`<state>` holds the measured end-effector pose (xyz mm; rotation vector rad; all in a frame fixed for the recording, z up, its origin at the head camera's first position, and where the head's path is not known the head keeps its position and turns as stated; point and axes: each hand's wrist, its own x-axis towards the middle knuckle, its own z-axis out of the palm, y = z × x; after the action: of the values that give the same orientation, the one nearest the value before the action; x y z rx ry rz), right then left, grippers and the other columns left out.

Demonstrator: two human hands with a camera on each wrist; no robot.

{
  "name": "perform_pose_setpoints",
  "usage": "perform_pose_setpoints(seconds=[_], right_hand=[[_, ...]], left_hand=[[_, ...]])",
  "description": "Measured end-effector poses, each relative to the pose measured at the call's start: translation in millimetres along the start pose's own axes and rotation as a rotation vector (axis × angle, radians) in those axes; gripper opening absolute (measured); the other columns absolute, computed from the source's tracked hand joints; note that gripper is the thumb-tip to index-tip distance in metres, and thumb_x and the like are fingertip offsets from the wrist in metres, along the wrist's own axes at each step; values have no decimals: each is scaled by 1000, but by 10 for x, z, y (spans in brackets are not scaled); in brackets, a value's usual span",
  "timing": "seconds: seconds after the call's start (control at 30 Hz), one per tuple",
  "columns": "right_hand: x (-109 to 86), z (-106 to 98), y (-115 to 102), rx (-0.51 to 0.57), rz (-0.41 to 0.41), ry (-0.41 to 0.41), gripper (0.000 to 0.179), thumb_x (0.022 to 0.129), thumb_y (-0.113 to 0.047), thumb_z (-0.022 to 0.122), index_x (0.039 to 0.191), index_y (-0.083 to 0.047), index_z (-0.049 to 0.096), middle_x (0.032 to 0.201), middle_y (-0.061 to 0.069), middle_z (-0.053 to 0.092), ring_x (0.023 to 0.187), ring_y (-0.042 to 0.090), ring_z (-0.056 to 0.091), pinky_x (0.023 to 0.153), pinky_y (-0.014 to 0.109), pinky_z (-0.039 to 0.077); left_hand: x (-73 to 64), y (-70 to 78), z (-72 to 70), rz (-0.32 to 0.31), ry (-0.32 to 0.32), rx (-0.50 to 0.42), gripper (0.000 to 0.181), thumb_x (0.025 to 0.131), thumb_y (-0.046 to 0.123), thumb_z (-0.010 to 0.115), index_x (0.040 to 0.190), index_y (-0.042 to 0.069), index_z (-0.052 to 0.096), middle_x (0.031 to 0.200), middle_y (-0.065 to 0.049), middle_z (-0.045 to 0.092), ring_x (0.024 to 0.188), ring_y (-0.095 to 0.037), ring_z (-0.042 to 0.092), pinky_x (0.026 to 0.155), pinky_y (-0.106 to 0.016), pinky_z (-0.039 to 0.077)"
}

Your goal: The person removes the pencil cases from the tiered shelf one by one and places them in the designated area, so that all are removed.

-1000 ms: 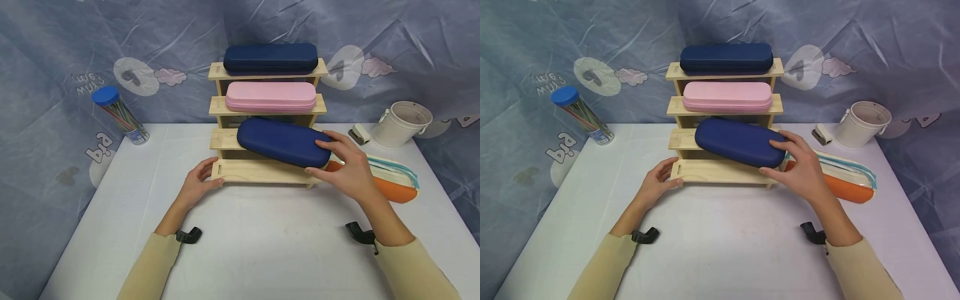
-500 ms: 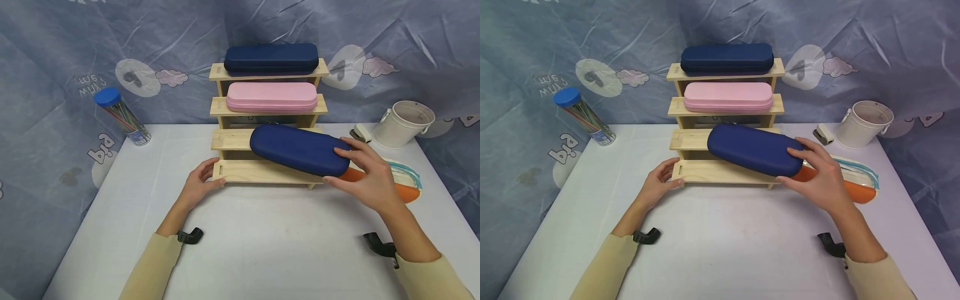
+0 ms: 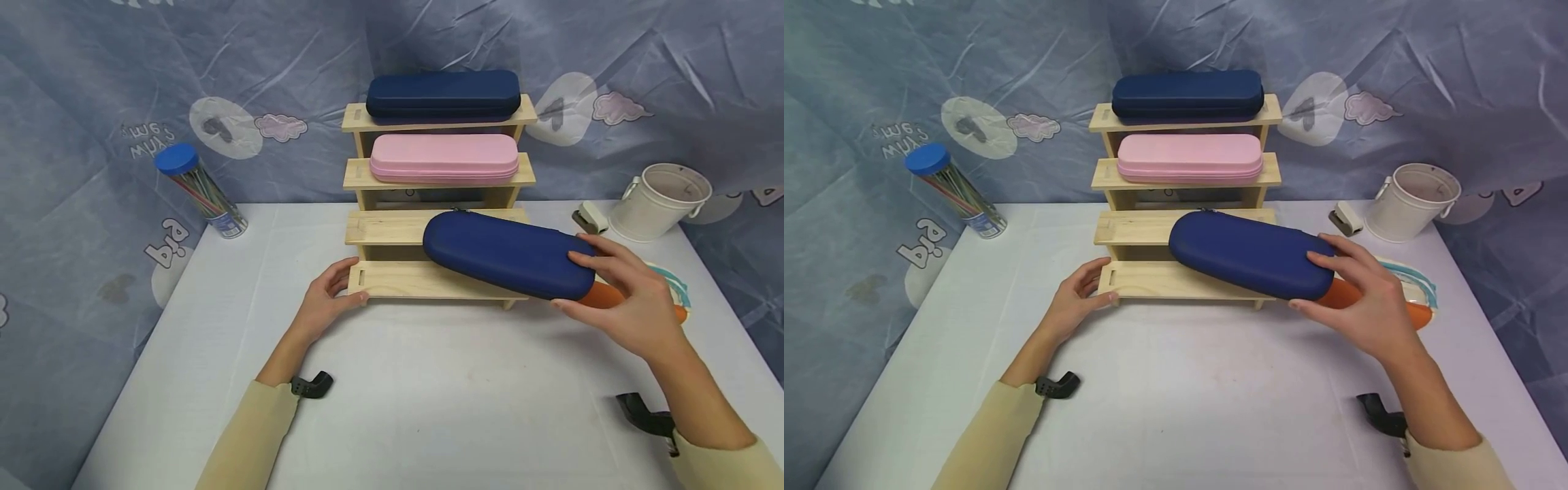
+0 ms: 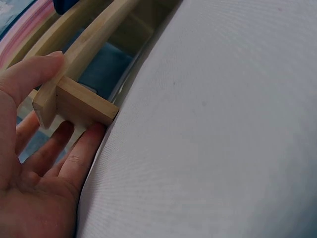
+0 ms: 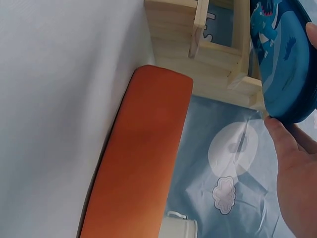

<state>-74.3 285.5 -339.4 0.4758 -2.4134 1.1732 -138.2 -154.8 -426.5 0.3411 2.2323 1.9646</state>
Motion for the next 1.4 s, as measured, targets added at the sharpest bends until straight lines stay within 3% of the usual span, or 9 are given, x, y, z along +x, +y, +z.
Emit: perform_pose_setpoints(seconds=[0.23, 0.37, 0.63, 0.97, 1.1, 1.23, 1.4], right_hand=[[-110, -98, 130, 56, 87, -11, 78, 50, 16, 88, 123, -4, 66, 141, 9, 48, 129, 18, 43, 93, 11, 39], [-160, -140, 160, 81, 61, -6, 79, 48, 19, 87, 122, 0, 65, 140, 13, 48, 128, 20, 45, 93, 13, 39], [-260, -229, 167, 56, 10, 3, 81, 45, 22, 86, 121, 3, 65, 138, 17, 49, 127, 21, 46, 92, 13, 40], [-409, -346, 201, 47, 25, 18, 83, 41, 29, 82, 119, 9, 63, 137, 21, 49, 126, 20, 48, 90, 13, 42], [-485, -366, 230, 51, 55, 22, 83, 40, 29, 82, 119, 9, 63, 137, 22, 48, 120, 15, 50, 85, 10, 43], [-555, -384, 263, 40, 84, 8, 82, 43, 27, 83, 120, 8, 63, 137, 21, 48, 114, 12, 53, 83, 10, 44], [-637, -419, 291, 28, 85, 7, 80, 44, 26, 83, 120, 10, 62, 138, 20, 48, 122, 16, 49, 86, 11, 43]], left_hand=[[-3, 33, 5, -4, -3, 3, 70, 82, 7, 77, 143, 10, 44, 135, -12, 52, 121, -28, 52, 93, -33, 46], [11, 2, -1, -7, -1, 6, 70, 82, 7, 77, 143, 10, 44, 135, -12, 52, 121, -28, 52, 92, -32, 46], [86, -257, -37, 8, 4, -6, 72, 80, 15, 81, 142, 21, 46, 135, -5, 53, 120, -24, 53, 93, -32, 46], [100, -304, -47, 9, 16, 0, 70, 78, 21, 83, 139, 27, 49, 133, -1, 54, 118, -20, 54, 92, -32, 47], [95, -280, -44, -2, 8, -6, 71, 79, 15, 81, 142, 22, 47, 135, -3, 53, 120, -23, 53, 92, -31, 47], [57, -157, -25, -5, 2, -11, 72, 80, 10, 79, 143, 15, 45, 135, -7, 53, 121, -27, 52, 91, -31, 47], [13, -30, -3, 0, 0, -6, 71, 81, 8, 79, 143, 11, 45, 134, -9, 53, 121, -28, 52, 91, -30, 47]])
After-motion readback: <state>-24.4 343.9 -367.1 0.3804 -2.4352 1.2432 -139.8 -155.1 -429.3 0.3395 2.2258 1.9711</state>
